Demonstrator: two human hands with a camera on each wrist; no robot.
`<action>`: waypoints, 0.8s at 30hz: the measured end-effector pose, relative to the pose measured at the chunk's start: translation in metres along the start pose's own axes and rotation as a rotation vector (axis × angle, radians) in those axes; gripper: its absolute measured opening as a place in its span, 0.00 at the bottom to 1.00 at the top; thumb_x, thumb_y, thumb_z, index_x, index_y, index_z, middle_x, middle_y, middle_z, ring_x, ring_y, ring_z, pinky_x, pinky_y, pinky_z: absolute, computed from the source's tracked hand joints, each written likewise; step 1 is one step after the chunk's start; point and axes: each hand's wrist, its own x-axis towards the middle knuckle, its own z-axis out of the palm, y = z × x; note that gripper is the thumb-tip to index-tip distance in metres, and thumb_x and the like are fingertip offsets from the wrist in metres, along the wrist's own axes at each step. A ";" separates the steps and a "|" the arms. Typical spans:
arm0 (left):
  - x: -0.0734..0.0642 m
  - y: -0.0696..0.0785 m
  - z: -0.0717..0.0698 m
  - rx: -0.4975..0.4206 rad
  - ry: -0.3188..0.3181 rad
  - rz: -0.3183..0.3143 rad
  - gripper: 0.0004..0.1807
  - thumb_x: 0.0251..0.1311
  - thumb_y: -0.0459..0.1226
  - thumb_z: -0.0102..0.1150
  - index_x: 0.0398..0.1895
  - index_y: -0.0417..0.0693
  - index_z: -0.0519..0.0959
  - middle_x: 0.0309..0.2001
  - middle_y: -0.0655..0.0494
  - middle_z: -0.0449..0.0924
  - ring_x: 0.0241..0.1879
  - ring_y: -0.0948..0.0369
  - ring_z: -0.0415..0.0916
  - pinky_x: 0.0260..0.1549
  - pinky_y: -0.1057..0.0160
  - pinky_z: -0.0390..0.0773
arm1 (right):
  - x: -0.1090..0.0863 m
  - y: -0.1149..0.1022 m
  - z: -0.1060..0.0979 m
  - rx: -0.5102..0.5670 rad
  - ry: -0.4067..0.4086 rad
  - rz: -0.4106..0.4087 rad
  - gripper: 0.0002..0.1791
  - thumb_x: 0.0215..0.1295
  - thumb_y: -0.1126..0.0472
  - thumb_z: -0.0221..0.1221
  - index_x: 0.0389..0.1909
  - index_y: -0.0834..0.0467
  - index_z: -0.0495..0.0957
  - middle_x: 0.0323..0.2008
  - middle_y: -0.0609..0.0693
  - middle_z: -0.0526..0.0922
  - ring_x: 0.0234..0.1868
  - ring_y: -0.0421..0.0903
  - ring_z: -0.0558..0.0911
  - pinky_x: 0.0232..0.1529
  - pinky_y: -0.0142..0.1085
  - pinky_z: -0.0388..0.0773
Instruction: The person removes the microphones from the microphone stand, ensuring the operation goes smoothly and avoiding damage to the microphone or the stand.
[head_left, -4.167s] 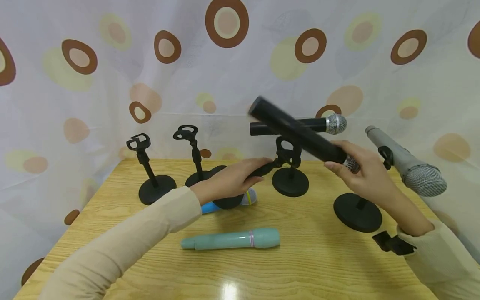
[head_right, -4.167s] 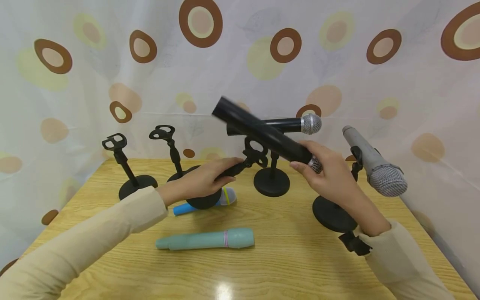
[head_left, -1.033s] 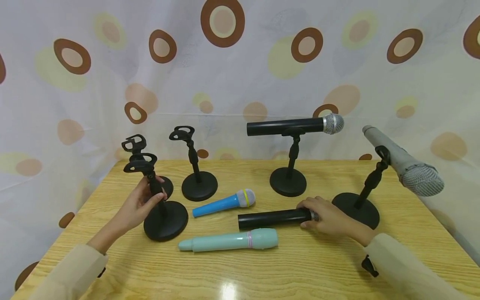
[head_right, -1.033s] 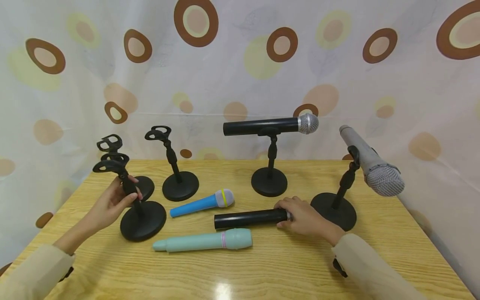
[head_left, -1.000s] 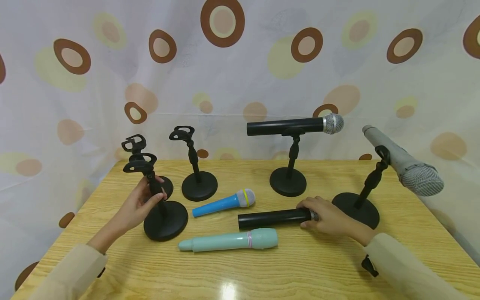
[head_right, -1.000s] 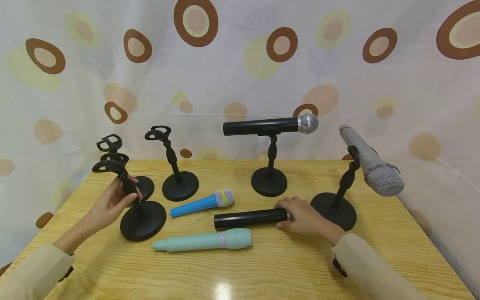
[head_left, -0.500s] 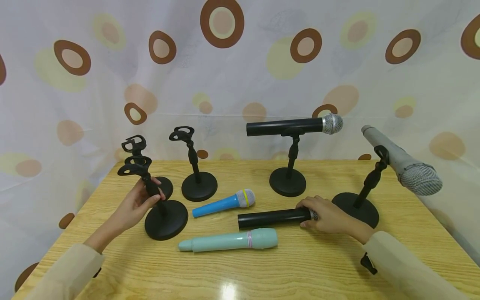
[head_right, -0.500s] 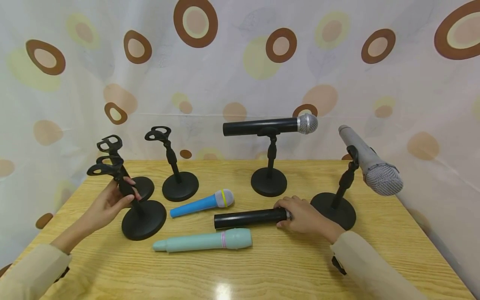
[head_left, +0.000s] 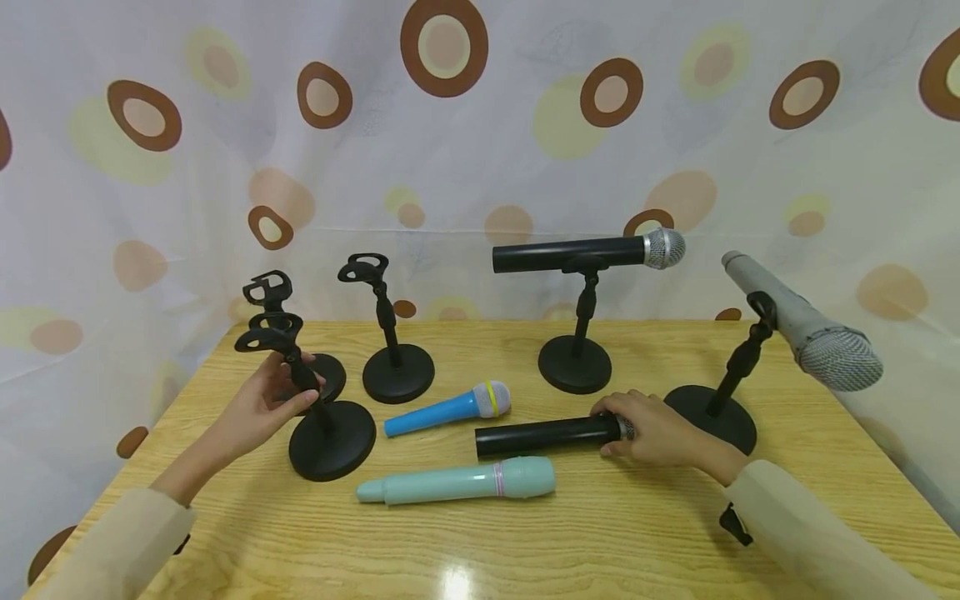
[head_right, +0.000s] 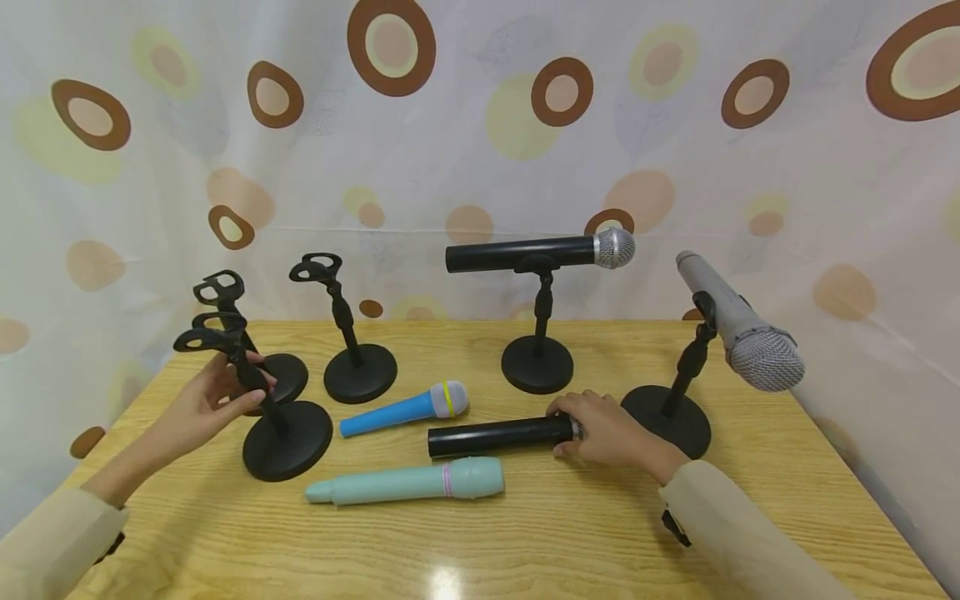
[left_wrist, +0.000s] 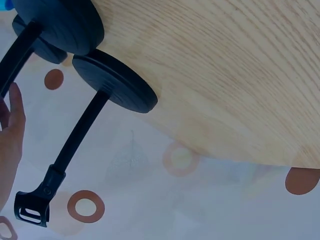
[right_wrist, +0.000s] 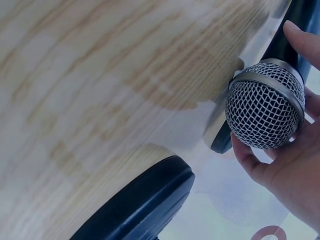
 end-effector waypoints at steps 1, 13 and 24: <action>0.000 0.002 -0.001 0.015 0.000 -0.007 0.25 0.58 0.28 0.54 0.58 0.40 0.60 0.43 0.42 0.77 0.40 0.74 0.76 0.32 0.69 0.80 | 0.000 0.000 0.000 0.001 0.000 0.003 0.25 0.49 0.50 0.66 0.49 0.52 0.75 0.45 0.46 0.79 0.44 0.45 0.74 0.44 0.47 0.70; -0.004 0.019 -0.011 0.134 0.003 -0.129 0.27 0.59 0.35 0.56 0.60 0.42 0.59 0.48 0.46 0.70 0.40 0.79 0.71 0.36 0.71 0.78 | -0.001 -0.001 0.000 0.016 0.024 -0.006 0.26 0.48 0.51 0.67 0.49 0.54 0.74 0.47 0.47 0.78 0.48 0.49 0.75 0.48 0.52 0.68; -0.013 0.035 -0.030 0.199 0.064 -0.135 0.26 0.59 0.37 0.56 0.59 0.47 0.61 0.48 0.60 0.70 0.44 0.81 0.69 0.38 0.79 0.73 | -0.003 -0.002 -0.006 0.039 0.057 -0.025 0.28 0.50 0.51 0.66 0.52 0.55 0.72 0.48 0.48 0.78 0.48 0.49 0.75 0.50 0.53 0.67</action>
